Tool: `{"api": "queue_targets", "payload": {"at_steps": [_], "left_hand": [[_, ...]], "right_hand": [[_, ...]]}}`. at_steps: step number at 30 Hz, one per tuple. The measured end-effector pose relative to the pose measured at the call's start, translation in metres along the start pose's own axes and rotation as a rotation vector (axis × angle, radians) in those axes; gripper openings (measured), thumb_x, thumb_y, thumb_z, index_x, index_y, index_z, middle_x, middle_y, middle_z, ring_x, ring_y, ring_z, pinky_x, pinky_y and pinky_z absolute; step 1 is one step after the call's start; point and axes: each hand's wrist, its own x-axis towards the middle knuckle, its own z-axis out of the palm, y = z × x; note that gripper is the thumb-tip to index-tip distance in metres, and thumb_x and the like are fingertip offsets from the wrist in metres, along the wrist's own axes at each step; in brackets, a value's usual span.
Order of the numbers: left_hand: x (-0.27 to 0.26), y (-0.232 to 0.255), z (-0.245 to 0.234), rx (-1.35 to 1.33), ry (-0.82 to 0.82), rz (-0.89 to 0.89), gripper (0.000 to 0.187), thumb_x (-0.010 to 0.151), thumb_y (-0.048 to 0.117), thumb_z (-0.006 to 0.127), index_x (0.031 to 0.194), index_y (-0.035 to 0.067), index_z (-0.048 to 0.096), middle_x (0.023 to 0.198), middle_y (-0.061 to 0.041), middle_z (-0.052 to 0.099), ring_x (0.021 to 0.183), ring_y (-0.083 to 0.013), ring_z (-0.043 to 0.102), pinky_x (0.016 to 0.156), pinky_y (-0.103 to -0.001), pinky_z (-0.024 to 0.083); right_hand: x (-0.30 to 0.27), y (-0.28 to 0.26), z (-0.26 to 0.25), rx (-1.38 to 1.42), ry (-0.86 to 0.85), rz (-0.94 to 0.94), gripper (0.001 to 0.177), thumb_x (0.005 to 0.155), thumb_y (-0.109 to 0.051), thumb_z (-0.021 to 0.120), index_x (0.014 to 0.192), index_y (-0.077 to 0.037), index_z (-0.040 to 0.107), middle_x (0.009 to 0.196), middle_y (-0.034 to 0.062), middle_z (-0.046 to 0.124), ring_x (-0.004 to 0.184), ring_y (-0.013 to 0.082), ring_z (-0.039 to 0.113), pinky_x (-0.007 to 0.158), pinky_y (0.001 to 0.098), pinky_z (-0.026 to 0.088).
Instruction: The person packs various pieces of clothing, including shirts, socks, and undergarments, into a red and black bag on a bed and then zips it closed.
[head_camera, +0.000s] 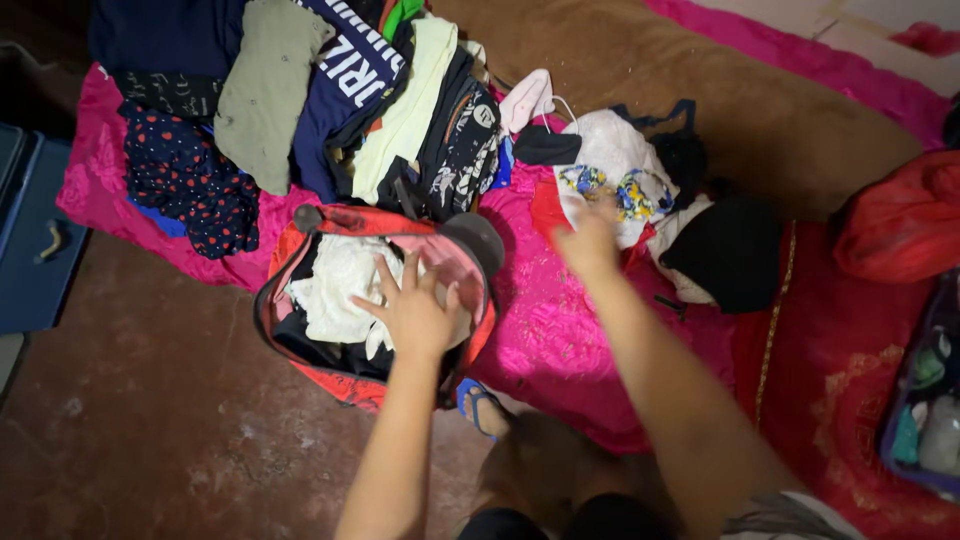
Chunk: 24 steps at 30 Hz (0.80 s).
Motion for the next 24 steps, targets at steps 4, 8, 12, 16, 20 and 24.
{"api": "queue_targets", "payload": {"at_steps": [4, 8, 12, 16, 20, 24], "left_hand": [[-0.033, 0.037, 0.010, -0.203, 0.198, -0.033, 0.040, 0.086, 0.040, 0.065, 0.119, 0.018, 0.071, 0.155, -0.010, 0.047, 0.153, -0.0455, 0.019, 0.108, -0.085, 0.000], [-0.054, 0.068, 0.020, -0.330, 0.143, -0.098, 0.032, 0.085, 0.034, 0.069, 0.113, 0.019, 0.074, 0.150, -0.012, 0.048, 0.148, -0.0465, 0.022, 0.106, -0.085, 0.003], [-0.070, 0.088, 0.053, -0.545, 0.074, -0.195, 0.031, 0.085, 0.030, 0.070, 0.114, 0.019, 0.075, 0.142, -0.007, 0.058, 0.141, -0.0357, 0.041, 0.114, -0.074, 0.016], [-0.073, 0.102, 0.133, -1.393, -0.028, -0.343, 0.029, 0.098, 0.032, 0.068, 0.121, 0.017, 0.075, 0.126, -0.010, 0.075, 0.123, -0.0312, 0.066, 0.114, -0.064, 0.046], [-0.078, 0.126, 0.163, -1.689, -0.269, -0.488, 0.056, 0.095, 0.047, 0.059, 0.139, 0.012, 0.065, 0.147, -0.015, 0.061, 0.131, -0.0328, 0.056, 0.112, -0.058, 0.040], [-0.087, 0.160, 0.115, -1.980, -0.636, -0.856, 0.089, 0.086, 0.074, 0.039, 0.160, 0.025, 0.031, 0.164, -0.007, 0.034, 0.134, -0.0308, 0.045, 0.105, -0.064, 0.034]], "right_hand": [[0.014, 0.099, -0.012, -0.221, -0.245, 0.329, 0.047, 0.073, -0.015, 0.077, 0.120, -0.017, 0.074, 0.152, 0.0184, 0.035, 0.137, 0.0427, 0.030, 0.106, 0.0543, 0.035], [0.029, 0.132, -0.055, -0.021, -0.257, 0.136, 0.035, 0.079, -0.012, 0.075, 0.114, -0.007, 0.072, 0.134, 0.0089, 0.059, 0.126, 0.0332, 0.053, 0.104, 0.0499, 0.043], [0.006, 0.085, -0.143, 0.195, 0.084, -0.114, 0.028, 0.080, -0.006, 0.071, 0.108, -0.003, 0.072, 0.122, 0.0127, 0.066, 0.115, 0.0345, 0.062, 0.100, 0.0435, 0.050], [-0.024, 0.038, -0.190, 0.224, 0.057, -0.262, 0.025, 0.078, -0.003, 0.070, 0.102, 0.000, 0.073, 0.114, 0.0150, 0.070, 0.107, 0.0360, 0.066, 0.096, 0.0412, 0.053], [-0.031, 0.026, -0.207, 0.281, -0.188, -0.270, 0.019, 0.081, -0.008, 0.076, 0.099, -0.002, 0.074, 0.112, 0.0147, 0.071, 0.101, 0.0329, 0.070, 0.089, 0.0387, 0.056], [-0.076, 0.002, -0.232, 0.497, -0.276, -0.393, 0.015, 0.080, -0.009, 0.076, 0.090, -0.002, 0.067, 0.106, 0.0109, 0.070, 0.100, 0.0272, 0.073, 0.088, 0.0360, 0.058]]}}
